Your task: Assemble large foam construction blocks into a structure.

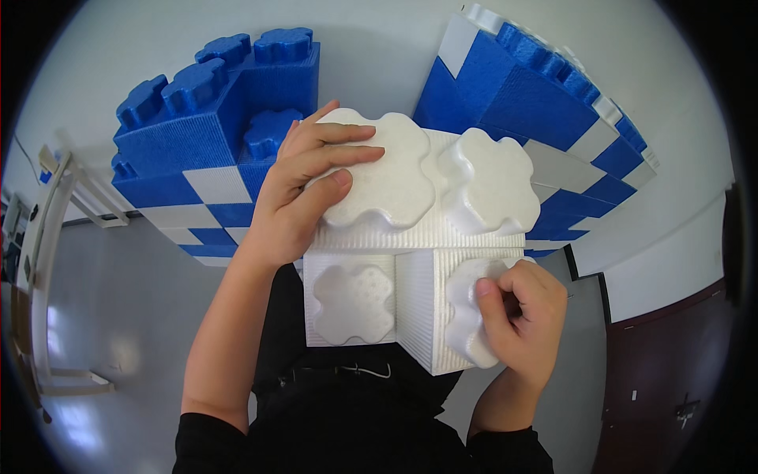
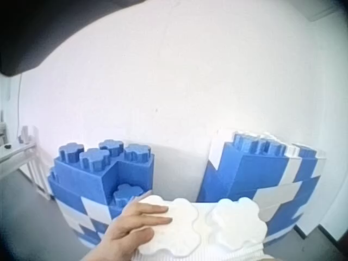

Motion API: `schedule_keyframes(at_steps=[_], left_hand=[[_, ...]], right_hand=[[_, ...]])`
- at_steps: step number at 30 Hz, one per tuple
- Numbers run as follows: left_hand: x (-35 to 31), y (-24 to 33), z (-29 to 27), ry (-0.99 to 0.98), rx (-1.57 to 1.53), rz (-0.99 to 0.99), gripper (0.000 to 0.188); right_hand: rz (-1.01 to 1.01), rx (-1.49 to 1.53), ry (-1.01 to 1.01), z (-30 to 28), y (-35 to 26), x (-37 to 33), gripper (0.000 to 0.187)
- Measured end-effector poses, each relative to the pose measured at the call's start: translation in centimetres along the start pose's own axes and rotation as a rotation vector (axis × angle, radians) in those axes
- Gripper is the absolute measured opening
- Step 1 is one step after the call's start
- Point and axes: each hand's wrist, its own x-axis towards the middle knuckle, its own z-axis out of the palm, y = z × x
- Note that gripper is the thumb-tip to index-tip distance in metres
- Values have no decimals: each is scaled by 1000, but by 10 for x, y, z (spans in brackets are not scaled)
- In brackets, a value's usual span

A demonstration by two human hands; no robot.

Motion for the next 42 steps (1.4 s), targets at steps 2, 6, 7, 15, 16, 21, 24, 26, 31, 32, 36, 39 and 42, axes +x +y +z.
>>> schedule_keyframes(at_steps=[2,6,7,15,16,21,24,26,31,32,36,39,42], left_hand=[[-1,-1,0,8,-11,-2,41],[-1,-4,-1,3,-7,10,41],[-1,-4,-1,5,-11,14,41],[-1,-3,0,7,-23,17,40],[-1,-3,0,7,-19,14,40],[-1,-5,0,13,-26,15,40],[-1,-4,0,12,-19,12,40],[-1,-4,0,8,-6,11,40],[-2,-3,1,21,-41,-9,41],[-2,-3,1,21,-41,-9,41],[-2,-2,1,13,-17,-10,41],[-1,-3,0,10,-10,-2,42],[-1,-4,0,9,-18,2,41]], right_hand=[[4,-1,-4,0,0,0,30],[-6,2,4,0,-1,0,30],[-6,2,3,0,-1,0,30],[-15,-7,4,-1,-1,1,30],[-15,-7,4,-1,-1,1,30],[-16,-8,7,-1,-1,0,30],[-13,-7,9,-1,-1,0,30],[-11,-7,8,-1,-1,0,30],[-10,-13,4,-2,0,0,30],[-12,-15,6,-2,0,0,30],[-16,-15,8,-2,0,0,30],[-15,-13,8,-2,0,-1,30],[-15,-13,12,-1,0,0,30]])
